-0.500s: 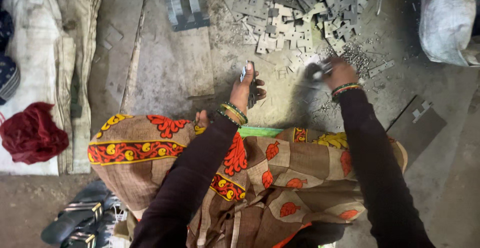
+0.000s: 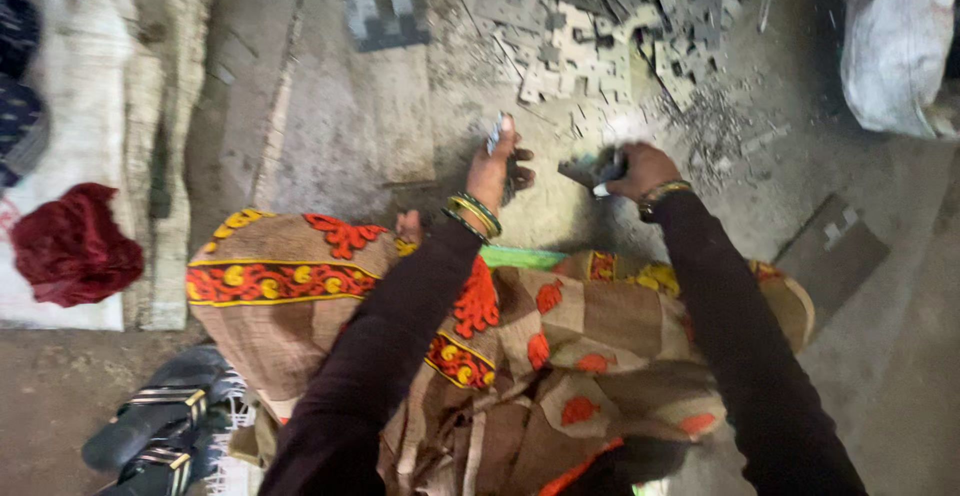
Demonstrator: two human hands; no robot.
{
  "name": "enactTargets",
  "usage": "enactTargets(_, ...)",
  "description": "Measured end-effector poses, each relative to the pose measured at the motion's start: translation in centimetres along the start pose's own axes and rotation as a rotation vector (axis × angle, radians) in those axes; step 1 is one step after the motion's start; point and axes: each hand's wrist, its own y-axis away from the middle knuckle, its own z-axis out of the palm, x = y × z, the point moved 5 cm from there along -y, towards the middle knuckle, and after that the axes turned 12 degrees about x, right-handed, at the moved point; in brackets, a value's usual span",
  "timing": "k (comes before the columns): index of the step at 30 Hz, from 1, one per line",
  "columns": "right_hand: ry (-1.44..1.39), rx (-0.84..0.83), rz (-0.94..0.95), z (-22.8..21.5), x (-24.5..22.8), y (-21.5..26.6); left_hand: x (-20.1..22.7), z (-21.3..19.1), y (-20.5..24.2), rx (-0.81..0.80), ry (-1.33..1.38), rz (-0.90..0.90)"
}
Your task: The person sits on the floor and repeatedly picks up small metal brackets and fasteners, aligns them, and stacks the assembled units into a neat pile. The person handles the parts by hand and places the finished stacks on the floor beside the work area.
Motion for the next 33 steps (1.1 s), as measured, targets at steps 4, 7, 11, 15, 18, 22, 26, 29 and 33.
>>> enactTargets(4,-0.468,0.142,0.017,-1.8,-3.3,0.2,-0.6,-1.1,-0.6,0.106,-0.031,0.047)
enactTargets(7,-0.589,0.078,-0.029,-2.1,-7.9,1.1,-0.9,-1.5,-1.3,0.161,-0.021,0.181)
enactTargets(11,-0.531,0.171,-0.322,-4.8,-14.0,-5.3,-0.3,-1.5,-2.3,0.147,0.162,0.205)
enactTargets(15,-0.012,0.601,-0.200,-6.6,-15.6,-15.2,0.4,-1.7,-2.5,0.135,0.282,0.139)
enactTargets(18,0.092,0.836,-0.275,-6.9,-15.9,-18.8,1.7,-1.9,-2.3,0.167,0.277,0.214)
enactTargets(22,-0.197,0.446,-0.164,-6.3,-13.9,-19.0,3.3,-1.9,-1.5,0.122,0.399,0.259)
enactTargets(26,-0.684,0.114,-0.006,-8.8,-13.6,-15.6,5.5,-1.3,-0.3,0.169,0.379,0.206)
enactTargets(29,-0.931,-0.154,-0.372,-11.1,-16.7,-13.7,6.6,-0.4,1.9,0.028,0.453,0.097)
enactTargets(33,-0.074,0.127,-0.367,-11.0,-18.9,-17.4,8.0,1.7,3.6,-0.245,0.544,-0.029)
